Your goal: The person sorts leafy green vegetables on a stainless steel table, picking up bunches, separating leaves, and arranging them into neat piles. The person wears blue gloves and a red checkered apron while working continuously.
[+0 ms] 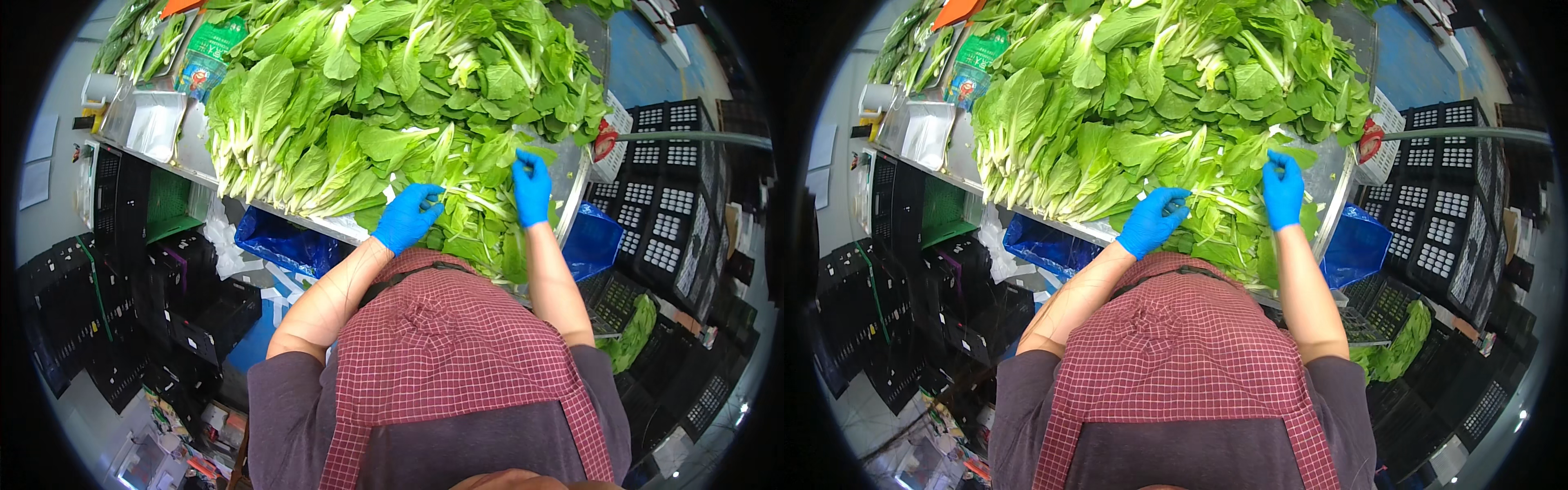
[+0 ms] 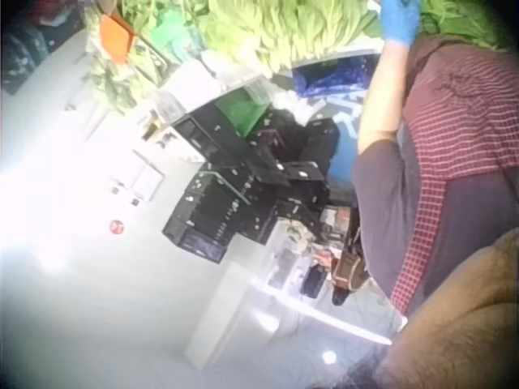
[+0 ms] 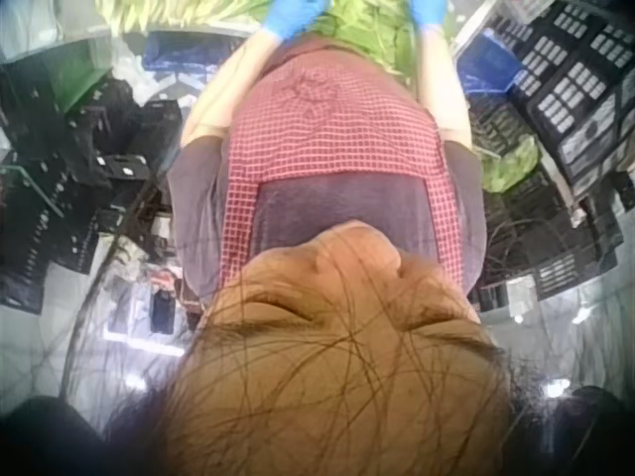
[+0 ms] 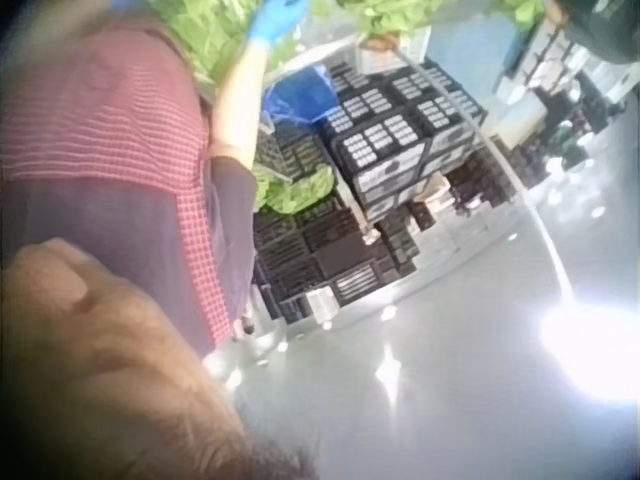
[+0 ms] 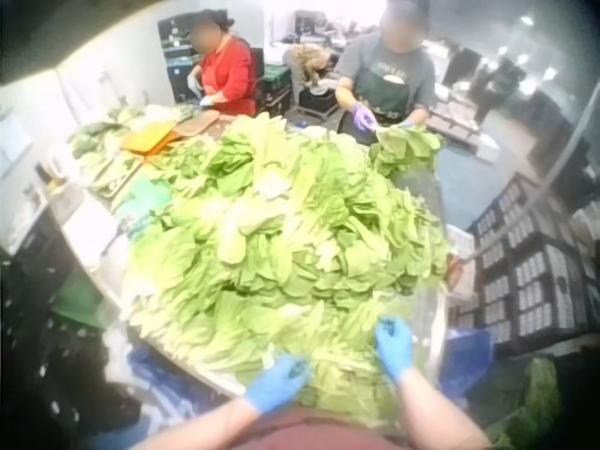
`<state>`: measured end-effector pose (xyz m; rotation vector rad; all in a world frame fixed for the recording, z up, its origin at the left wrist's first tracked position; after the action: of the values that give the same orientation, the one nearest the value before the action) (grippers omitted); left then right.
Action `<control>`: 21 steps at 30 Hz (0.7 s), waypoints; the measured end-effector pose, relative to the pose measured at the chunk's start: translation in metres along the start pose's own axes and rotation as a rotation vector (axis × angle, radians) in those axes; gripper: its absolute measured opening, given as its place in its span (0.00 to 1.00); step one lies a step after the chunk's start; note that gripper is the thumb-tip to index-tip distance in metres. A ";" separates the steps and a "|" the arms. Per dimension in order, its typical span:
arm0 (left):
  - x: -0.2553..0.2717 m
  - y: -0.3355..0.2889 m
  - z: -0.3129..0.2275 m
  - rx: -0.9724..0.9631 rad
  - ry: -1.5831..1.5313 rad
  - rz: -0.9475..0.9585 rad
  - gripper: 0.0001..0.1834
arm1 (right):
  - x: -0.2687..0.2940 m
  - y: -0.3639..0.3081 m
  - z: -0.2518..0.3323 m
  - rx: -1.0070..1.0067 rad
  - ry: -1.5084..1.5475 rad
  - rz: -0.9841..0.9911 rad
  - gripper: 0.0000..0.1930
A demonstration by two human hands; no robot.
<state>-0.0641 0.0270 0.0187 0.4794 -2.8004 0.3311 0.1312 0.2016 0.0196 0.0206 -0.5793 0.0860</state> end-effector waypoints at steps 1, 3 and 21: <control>-0.004 0.000 -0.002 0.000 -0.010 0.030 0.18 | -0.002 0.019 -0.010 0.055 -0.030 -0.038 0.13; -0.006 -0.003 -0.007 -0.011 -0.013 0.066 0.18 | -0.005 0.051 -0.027 0.198 -0.127 -0.056 0.14; -0.011 -0.023 0.014 0.233 -0.156 0.072 0.18 | 0.027 0.074 -0.007 0.318 -0.408 0.476 0.15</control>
<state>-0.0493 0.0056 0.0058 0.4731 -2.9501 0.6682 0.1513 0.2779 0.0281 0.2130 -0.9657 0.6477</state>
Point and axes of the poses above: each hand's wrist, its own y-axis towards the middle knuckle, its own x-axis out of the back of the hand, z = x × y, the point moved 3 cm from there along y, towards the middle knuckle, and after that the axes turned 7 degrees about -z, right-handed, at the moved point
